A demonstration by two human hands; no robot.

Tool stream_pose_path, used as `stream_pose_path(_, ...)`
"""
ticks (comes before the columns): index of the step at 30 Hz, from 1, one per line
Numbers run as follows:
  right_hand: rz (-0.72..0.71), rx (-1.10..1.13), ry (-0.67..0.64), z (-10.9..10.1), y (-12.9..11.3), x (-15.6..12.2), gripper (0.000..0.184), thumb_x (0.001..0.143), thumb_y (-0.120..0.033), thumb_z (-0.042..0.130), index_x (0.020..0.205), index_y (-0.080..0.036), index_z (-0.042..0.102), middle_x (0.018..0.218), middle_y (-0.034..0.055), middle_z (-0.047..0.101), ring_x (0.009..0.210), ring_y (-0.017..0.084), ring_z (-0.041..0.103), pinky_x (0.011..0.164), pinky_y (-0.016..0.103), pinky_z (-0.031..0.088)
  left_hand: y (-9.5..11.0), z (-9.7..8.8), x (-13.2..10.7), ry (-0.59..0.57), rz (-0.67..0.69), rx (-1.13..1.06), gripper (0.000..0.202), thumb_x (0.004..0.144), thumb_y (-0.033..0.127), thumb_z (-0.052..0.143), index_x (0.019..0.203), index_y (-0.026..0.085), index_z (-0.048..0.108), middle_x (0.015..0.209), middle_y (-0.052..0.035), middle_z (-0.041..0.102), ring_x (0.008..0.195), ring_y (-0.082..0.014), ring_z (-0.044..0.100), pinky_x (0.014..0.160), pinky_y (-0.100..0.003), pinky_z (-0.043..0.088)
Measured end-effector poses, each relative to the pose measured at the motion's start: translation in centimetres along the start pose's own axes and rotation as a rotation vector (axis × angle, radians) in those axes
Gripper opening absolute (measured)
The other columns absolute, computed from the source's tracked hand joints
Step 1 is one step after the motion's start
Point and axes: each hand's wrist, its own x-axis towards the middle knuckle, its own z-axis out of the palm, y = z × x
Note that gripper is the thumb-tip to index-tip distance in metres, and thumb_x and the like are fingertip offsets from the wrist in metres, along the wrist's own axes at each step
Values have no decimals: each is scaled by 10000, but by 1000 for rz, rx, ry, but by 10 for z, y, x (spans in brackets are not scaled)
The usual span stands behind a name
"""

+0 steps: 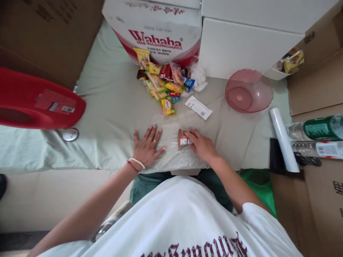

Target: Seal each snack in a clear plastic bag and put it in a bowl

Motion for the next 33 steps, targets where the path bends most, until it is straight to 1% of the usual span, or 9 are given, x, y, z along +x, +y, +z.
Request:
stream_pose_path(4,36,66,131,-10,16,-23,558,969,-179,566,1513,-302,561,1457,103,615,1212,291,677,855,410,624,3,-1,0,1,-23,-3,852,1011,704,362,1707,242,192,1768,-164,174,1628,-391,222,1236,-773,-71)
stream_pose_path(8,-48,120,239,-25,-4,-19,577,975,-165,558,1535,-301,528,1454,98,604,1298,271,631,971,417,604,4,-3,0,-9,-22,-7,887,995,732,368,1708,237,187,1771,-156,168,1636,-389,200,1244,-767,-64)
stream_pose_path(15,-149,-7,-99,-8,-42,17,603,979,-158,558,1559,-311,504,1574,91,527,1240,276,653,914,392,598,0,0,0,46,-18,-70,859,1013,678,369,1701,186,217,1756,-191,201,1619,-385,260,1247,-770,-41)
stream_pose_path(19,-156,124,6,-1,-20,-9,593,1030,-273,533,1611,-273,416,1670,148,388,1343,294,593,974,459,594,-7,2,-11,133,-59,-147,755,1036,553,386,1686,185,278,1754,-197,219,1615,-370,286,1284,-705,91)
stream_pose_path(23,-227,191,140,5,15,-60,542,1003,-433,635,1507,-253,550,1503,175,568,1330,330,588,1088,558,531,-9,-4,-39,238,23,-186,626,1034,406,438,1634,229,409,1685,-166,417,1601,-317,338,1319,-610,146)
stream_pose_path(25,-266,173,101,14,29,-79,474,979,-434,677,1417,-257,634,1447,169,624,1288,342,606,1089,598,517,-9,-7,-54,173,198,-198,587,1020,391,478,1596,282,469,1616,-122,530,1569,-291,405,1333,-594,125)
stream_pose_path(28,-246,185,129,29,42,-94,276,1026,-331,595,1248,-245,734,1373,156,684,1222,316,635,1033,575,549,-12,-7,-70,-5,392,-193,630,974,502,574,1566,298,512,1612,-114,534,1567,-326,402,1329,-644,56)
stream_pose_path(30,-234,227,162,32,43,-96,254,1042,-278,537,1145,-242,767,1285,143,728,1141,291,661,980,538,573,-16,-5,-76,-75,413,-192,660,952,532,611,1553,271,532,1638,-133,492,1579,-352,375,1319,-674,49)
stream_pose_path(33,-238,337,129,19,38,-92,268,1047,-287,508,1079,-246,770,1119,117,771,1006,264,682,906,489,584,-22,-5,-77,-69,366,-285,412,1010,406,535,1367,277,694,1559,-103,593,1529,-307,466,1319,-639,158)
